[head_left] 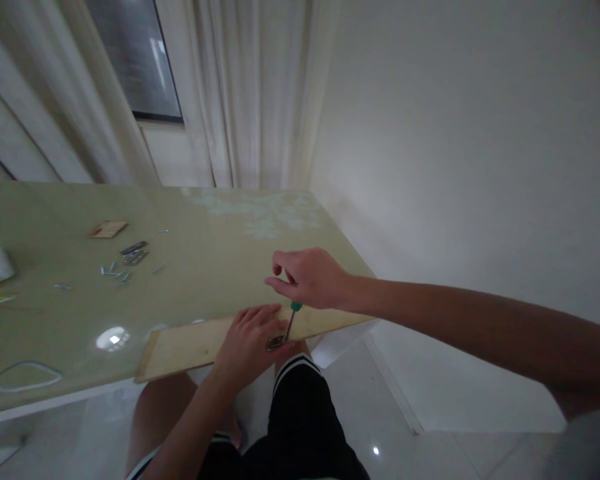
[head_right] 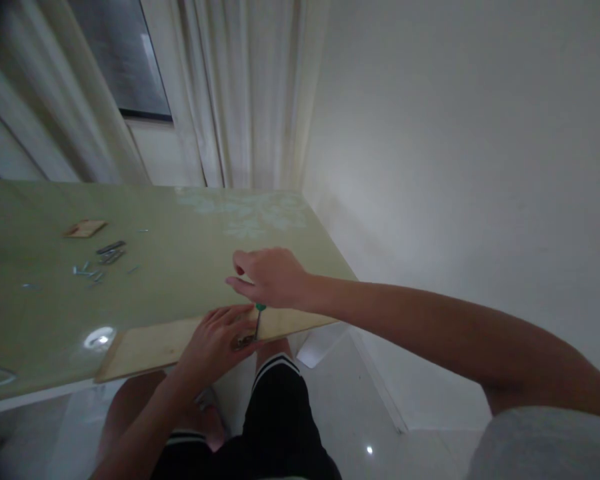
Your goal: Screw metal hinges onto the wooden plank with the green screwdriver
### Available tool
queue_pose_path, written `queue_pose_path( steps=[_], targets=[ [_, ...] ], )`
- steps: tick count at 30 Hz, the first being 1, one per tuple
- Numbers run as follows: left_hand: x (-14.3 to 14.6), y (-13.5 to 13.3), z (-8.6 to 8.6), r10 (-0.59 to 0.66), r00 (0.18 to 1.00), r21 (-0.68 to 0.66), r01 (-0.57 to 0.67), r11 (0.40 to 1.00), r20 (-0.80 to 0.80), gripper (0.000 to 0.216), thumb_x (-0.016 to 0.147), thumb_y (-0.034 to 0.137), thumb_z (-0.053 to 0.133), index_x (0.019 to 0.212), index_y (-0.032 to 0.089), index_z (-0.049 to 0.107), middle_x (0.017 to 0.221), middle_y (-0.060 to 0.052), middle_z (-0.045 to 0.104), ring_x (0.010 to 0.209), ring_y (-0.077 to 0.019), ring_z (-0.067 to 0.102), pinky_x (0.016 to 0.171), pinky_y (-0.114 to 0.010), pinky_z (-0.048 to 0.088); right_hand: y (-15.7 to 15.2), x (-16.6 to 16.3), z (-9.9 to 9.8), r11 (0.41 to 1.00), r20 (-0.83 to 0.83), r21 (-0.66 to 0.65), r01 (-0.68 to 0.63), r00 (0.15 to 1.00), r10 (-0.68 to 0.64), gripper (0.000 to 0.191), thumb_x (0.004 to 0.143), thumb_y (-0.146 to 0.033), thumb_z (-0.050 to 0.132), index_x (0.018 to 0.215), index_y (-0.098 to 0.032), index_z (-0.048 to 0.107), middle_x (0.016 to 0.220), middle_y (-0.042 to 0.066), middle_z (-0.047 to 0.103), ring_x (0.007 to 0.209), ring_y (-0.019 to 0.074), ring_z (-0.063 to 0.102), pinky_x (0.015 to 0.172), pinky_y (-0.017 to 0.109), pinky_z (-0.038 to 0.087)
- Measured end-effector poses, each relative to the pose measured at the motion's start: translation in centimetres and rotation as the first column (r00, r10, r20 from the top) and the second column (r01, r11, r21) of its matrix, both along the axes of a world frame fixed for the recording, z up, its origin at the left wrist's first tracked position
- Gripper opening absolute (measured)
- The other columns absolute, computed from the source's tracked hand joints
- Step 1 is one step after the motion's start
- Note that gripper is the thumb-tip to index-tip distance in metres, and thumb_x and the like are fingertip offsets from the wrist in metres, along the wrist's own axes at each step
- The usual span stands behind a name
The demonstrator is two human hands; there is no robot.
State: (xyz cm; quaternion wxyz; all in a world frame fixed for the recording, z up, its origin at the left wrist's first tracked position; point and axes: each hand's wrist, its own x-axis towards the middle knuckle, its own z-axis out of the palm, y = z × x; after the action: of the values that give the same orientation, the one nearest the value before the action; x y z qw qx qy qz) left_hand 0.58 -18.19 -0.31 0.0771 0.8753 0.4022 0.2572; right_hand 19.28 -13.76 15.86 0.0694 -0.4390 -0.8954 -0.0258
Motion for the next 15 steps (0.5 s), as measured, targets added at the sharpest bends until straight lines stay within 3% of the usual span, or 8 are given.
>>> queue_pose_path(
  steps=[2,5,6,8,9,11,13,15],
  targets=[
    [-0.1,0.0,-0.1,-0.007,1.0,-0.002,0.007,1.0,-0.005,0.024,0.088,0.04,0.082,0.11,0.031,0.078,0.126,-0.007,0.076,0.118,-0.0314,0.069,0.105,-0.05,0.05,-1.2,0.7,-0.7,0.969,-0.021,-0.02,-0.245,0.969,0.245,0.039,0.107,-0.053,0.046,0.096,-0.024,0.07,0.078,0.002,0.071,0.069,0.0158,0.06,0.062,0.03,0.031],
    [-0.2,0.1,-0.2,-0.026,1.0,-0.007,0.026,1.0,-0.009,0.029,0.086,0.029,0.083,0.115,0.03,0.078,0.125,-0.009,0.076,0.12,-0.0307,0.068,0.107,-0.049,0.05,-2.5,1.3,-2.3,0.845,-0.072,-0.044,-0.534,0.845,0.53,0.042,0.102,-0.059,0.052,0.081,-0.027,0.067,0.065,0.0,0.061,0.062,0.0163,0.054,0.06,0.032,0.033],
    [-0.2,0.1,-0.1,-0.023,1.0,-0.008,0.023,1.0,-0.006,0.029,0.086,0.029,0.083,0.115,0.029,0.078,0.128,-0.009,0.075,0.121,-0.0309,0.068,0.107,-0.049,0.049,-2.8,1.3,-3.0,0.865,-0.151,0.01,-0.502,0.854,0.497,0.041,0.101,-0.06,0.053,0.08,-0.026,0.066,0.064,0.0,0.059,0.062,0.0167,0.054,0.061,0.033,0.035],
    [-0.2,0.0,0.0,-0.01,1.0,-0.013,0.01,1.0,-0.004,0.025,0.087,0.036,0.083,0.111,0.03,0.079,0.132,-0.009,0.074,0.121,-0.0313,0.067,0.107,-0.05,0.049,-3.3,0.5,-4.5,0.971,-0.444,0.118,-0.208,0.864,0.239,0.04,0.102,-0.059,0.05,0.088,-0.024,0.063,0.07,0.002,0.061,0.067,0.0171,0.057,0.065,0.031,0.041],
    [-0.1,0.0,0.1,-0.001,1.0,-0.014,0.001,1.0,-0.002,0.024,0.088,0.04,0.082,0.11,0.03,0.079,0.134,-0.008,0.073,0.122,-0.0313,0.067,0.107,-0.05,0.049,-3.5,-0.1,-5.2,0.995,-0.626,0.097,-0.011,0.776,0.07,0.039,0.104,-0.058,0.048,0.093,-0.023,0.061,0.074,0.002,0.062,0.07,0.0167,0.058,0.068,0.03,0.044],
    [0.0,-0.1,0.2,-0.003,1.0,-0.019,0.003,1.0,-0.002,0.024,0.09,0.045,0.08,0.109,0.031,0.079,0.138,-0.007,0.071,0.124,-0.031,0.066,0.108,-0.05,0.048,-3.8,-1.7,-6.7,0.973,-0.877,-0.14,0.184,0.434,-0.208,0.036,0.106,-0.057,0.045,0.103,-0.023,0.054,0.077,-0.001,0.06,0.068,0.0143,0.058,0.066,0.026,0.046],
    [0.0,-0.1,0.2,-0.007,1.0,-0.018,0.007,1.0,0.002,0.024,0.091,0.045,0.079,0.11,0.03,0.078,0.139,-0.007,0.071,0.124,-0.0305,0.066,0.107,-0.049,0.048,-3.8,-2.8,-8.0,0.943,-0.933,-0.301,0.141,0.162,-0.322,0.038,0.103,-0.062,0.049,0.102,-0.024,0.05,0.071,-0.005,0.053,0.061,0.0127,0.054,0.06,0.024,0.044],
    [0.1,-0.1,0.0,-0.013,1.0,-0.005,0.013,1.0,0.008,0.024,0.09,0.044,0.08,0.109,0.028,0.078,0.13,-0.007,0.074,0.12,-0.0299,0.068,0.105,-0.047,0.049,-3.6,-3.2,-8.8,0.938,-0.943,-0.333,-0.095,0.062,-0.328,0.047,0.095,-0.071,0.057,0.091,-0.025,0.051,0.063,-0.007,0.046,0.054,0.0112,0.045,0.053,0.024,0.039]
  ],
)
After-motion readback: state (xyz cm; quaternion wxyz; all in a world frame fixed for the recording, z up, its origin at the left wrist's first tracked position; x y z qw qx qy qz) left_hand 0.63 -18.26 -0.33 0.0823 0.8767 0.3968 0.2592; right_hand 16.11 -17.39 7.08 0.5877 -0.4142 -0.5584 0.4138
